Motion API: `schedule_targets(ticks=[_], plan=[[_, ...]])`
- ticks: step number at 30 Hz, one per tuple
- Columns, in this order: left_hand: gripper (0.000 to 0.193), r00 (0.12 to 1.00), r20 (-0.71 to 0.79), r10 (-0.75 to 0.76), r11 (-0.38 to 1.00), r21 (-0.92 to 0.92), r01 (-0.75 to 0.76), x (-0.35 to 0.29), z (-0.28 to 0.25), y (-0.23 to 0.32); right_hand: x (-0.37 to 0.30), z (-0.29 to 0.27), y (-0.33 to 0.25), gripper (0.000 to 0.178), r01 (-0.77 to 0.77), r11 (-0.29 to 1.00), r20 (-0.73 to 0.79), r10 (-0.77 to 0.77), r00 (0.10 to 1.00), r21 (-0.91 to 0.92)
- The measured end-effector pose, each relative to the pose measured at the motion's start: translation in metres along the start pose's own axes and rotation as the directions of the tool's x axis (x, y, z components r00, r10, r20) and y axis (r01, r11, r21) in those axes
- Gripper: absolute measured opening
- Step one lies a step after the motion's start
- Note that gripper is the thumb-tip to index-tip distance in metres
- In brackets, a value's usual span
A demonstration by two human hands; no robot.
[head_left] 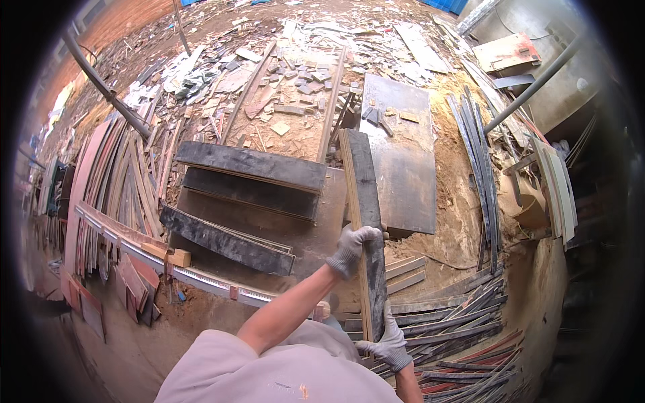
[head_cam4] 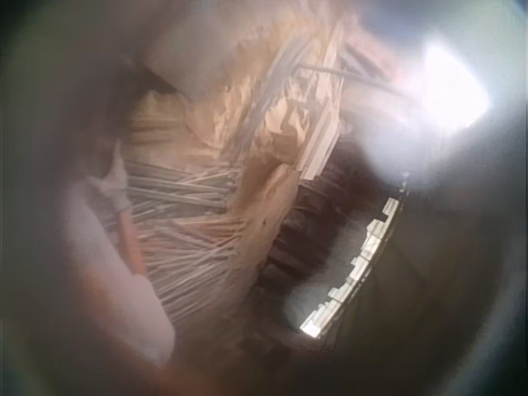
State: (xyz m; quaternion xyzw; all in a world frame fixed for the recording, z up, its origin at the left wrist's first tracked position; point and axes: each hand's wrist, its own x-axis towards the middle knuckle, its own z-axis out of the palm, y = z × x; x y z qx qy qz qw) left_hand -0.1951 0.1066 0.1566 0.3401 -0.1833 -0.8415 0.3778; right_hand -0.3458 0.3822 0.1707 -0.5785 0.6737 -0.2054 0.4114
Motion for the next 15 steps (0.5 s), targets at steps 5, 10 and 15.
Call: schedule_targets(ticks=[5,10,15], plan=[[0.032,0.998,0.051,0.046,0.997,-0.062,-0.043,0.003,0.012,-0.007,-0.01,-0.004,-0.001,0.159,-0.131,0.989,0.006,0.132,0.991,-0.066],[0.037,0.995,0.096,0.014,0.999,-0.052,-0.01,0.011,0.012,-0.01,-0.007,-0.004,-0.002,0.16,-0.176,0.978,-0.012,0.176,0.984,-0.113],[0.042,0.993,0.119,-0.012,1.0,-0.012,0.013,0.017,0.007,-0.014,-0.007,-0.006,0.0,0.157,-0.146,0.985,-0.049,0.142,0.989,-0.089]])
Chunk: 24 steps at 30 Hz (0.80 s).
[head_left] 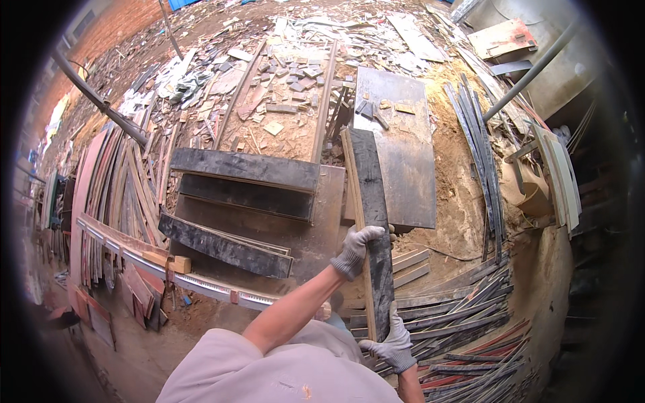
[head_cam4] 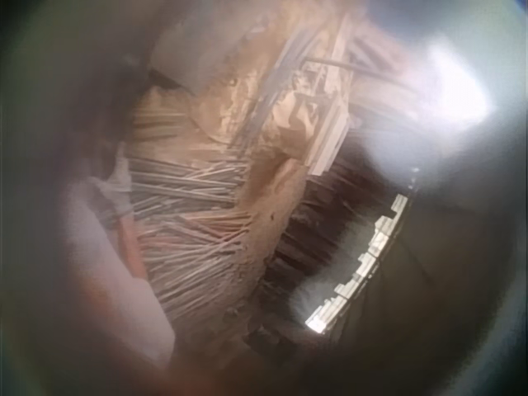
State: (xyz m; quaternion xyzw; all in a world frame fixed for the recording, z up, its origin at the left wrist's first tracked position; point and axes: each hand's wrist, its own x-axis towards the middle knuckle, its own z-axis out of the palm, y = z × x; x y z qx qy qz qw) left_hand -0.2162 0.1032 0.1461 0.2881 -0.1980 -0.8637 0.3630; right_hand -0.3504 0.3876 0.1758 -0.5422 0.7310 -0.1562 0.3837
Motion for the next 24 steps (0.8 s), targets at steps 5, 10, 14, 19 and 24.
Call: schedule_targets(ticks=[5,10,14,19,24], plan=[[0.045,0.999,0.043,-0.01,0.997,-0.073,0.013,0.005,0.001,-0.004,0.003,0.0,0.008,0.153,0.042,0.999,-0.059,-0.043,0.997,-0.011],[0.048,0.997,0.052,-0.06,0.997,-0.042,0.062,0.02,0.001,-0.009,0.01,0.009,0.015,0.144,0.087,0.996,-0.16,-0.084,0.984,0.008],[0.052,0.989,0.104,-0.107,0.989,-0.092,0.117,0.044,-0.015,-0.023,0.019,0.005,0.012,0.138,-0.002,0.997,-0.202,-0.013,0.979,-0.077],[0.034,0.937,-0.327,0.125,0.959,0.283,-0.029,0.114,-0.056,-0.063,0.048,-0.014,0.008,0.136,-0.308,0.906,-0.164,0.27,0.949,-0.289],[0.056,0.839,-0.544,0.011,0.824,0.48,0.3,0.182,-0.109,-0.075,0.089,-0.023,0.008,0.132,-0.353,0.831,-0.08,0.354,0.932,-0.43]])
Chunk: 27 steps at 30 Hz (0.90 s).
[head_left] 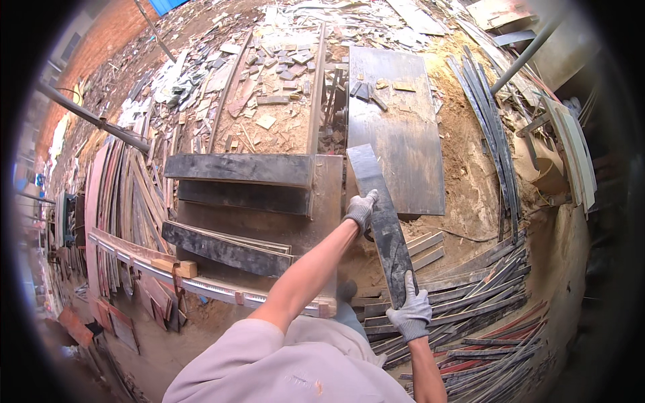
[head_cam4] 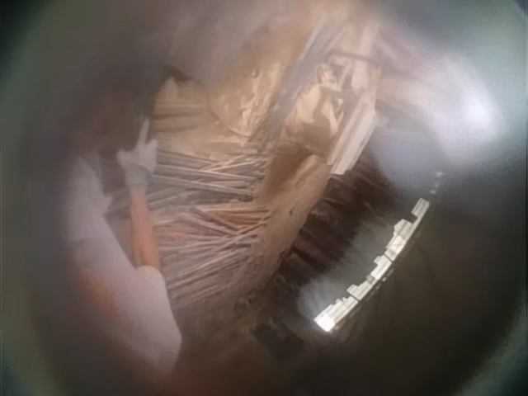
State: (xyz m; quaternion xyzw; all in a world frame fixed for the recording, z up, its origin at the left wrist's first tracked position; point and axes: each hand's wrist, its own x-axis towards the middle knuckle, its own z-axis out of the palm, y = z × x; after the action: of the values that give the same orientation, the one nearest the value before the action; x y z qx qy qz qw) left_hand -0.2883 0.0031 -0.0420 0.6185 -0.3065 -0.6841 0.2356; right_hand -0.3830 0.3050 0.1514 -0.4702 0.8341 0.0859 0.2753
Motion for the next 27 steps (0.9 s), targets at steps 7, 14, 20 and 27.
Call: schedule_targets(ticks=[7,14,20,27], plan=[[0.056,0.981,-0.038,-0.189,0.98,0.058,0.191,0.031,0.004,0.013,0.037,-0.004,-0.016,0.128,-0.058,0.997,0.115,0.065,0.991,-0.059],[0.045,0.982,-0.102,-0.157,0.974,0.149,0.171,0.051,0.002,0.03,0.066,0.009,-0.019,0.135,-0.015,0.995,0.048,0.02,0.999,-0.102],[0.045,0.995,-0.091,-0.043,0.982,0.177,0.059,0.089,0.001,0.024,0.079,-0.001,-0.028,0.128,-0.016,0.999,0.068,0.019,0.998,-0.037],[0.043,0.99,-0.125,-0.058,0.986,0.15,0.076,0.104,0.002,0.027,0.088,-0.008,-0.037,0.129,-0.038,0.999,0.094,0.041,0.995,-0.034]])
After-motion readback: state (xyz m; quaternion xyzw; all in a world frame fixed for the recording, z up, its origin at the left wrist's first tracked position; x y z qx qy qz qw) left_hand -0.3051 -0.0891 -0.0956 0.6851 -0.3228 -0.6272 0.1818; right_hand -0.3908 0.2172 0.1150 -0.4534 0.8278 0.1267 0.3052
